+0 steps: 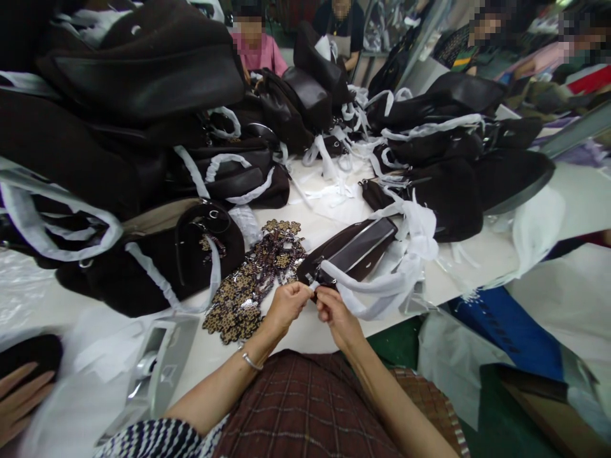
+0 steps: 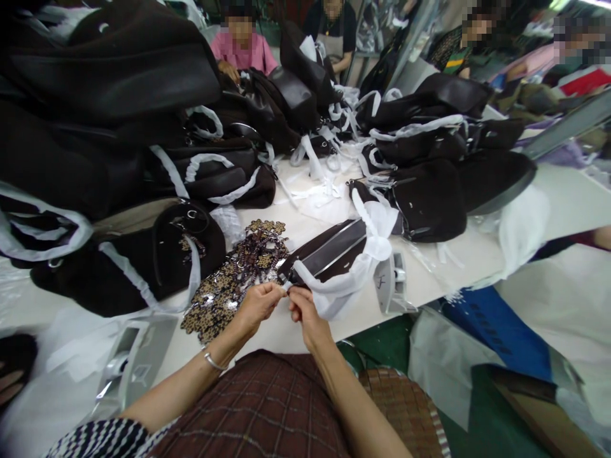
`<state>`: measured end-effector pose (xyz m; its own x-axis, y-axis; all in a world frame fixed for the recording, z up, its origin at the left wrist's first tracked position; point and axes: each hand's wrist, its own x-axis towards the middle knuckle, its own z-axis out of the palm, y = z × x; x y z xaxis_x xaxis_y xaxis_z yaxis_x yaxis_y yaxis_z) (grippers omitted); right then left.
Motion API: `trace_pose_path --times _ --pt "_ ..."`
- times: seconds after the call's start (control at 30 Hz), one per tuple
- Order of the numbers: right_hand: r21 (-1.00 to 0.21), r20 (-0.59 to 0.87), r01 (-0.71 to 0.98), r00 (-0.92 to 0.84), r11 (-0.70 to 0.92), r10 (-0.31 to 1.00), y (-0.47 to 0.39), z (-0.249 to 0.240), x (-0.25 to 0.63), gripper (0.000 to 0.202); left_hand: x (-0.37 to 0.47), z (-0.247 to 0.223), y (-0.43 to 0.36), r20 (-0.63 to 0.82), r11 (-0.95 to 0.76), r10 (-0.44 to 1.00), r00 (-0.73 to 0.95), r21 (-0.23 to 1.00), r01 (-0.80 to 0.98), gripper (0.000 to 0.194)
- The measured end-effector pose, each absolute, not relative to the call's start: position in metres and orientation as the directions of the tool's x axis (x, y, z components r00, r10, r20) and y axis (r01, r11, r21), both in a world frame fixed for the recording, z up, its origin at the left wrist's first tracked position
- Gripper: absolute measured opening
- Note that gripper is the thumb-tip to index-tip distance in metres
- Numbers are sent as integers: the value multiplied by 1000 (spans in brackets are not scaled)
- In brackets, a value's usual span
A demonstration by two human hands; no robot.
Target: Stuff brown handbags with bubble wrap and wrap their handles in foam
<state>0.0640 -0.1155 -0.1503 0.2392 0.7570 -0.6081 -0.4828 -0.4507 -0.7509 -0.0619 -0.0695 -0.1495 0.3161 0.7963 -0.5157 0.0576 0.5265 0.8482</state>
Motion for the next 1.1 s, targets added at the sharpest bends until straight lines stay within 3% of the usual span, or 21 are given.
trace_pose_path --times 0.13,0.2,0.43,0.53,0.6,0.83,1.1 --pt "-586 -656 -691 99 -423 748 -119 -143 60 33 -65 -145 -68 -265 189 919 292 946 264 28" --pt "-571 -642 -705 64 -421 764 -118 -145 56 34 -65 -143 -69 -216 129 935 283 946 299 25" --pt "-634 -622 -666 138 -393 771 -117 -153 51 37 -72 -150 -69 -340 228 863 373 922 314 35" --pt "-655 -621 -646 163 -393 767 -116 -151 51 39 -85 -151 -55 -310 144 792 526 932 333 26" --pt "-681 -608 -618 181 -392 773 -115 -150 50 40 -91 -151 -44 -272 127 777 567 951 282 36" --pt "-728 -597 -539 196 -423 778 -114 -145 49 48 -66 -156 -30 -290 271 855 429 957 106 24" --pt "-716 -611 -541 178 -441 772 -113 -147 51 48 -70 -170 -37 -301 286 898 320 954 92 16"
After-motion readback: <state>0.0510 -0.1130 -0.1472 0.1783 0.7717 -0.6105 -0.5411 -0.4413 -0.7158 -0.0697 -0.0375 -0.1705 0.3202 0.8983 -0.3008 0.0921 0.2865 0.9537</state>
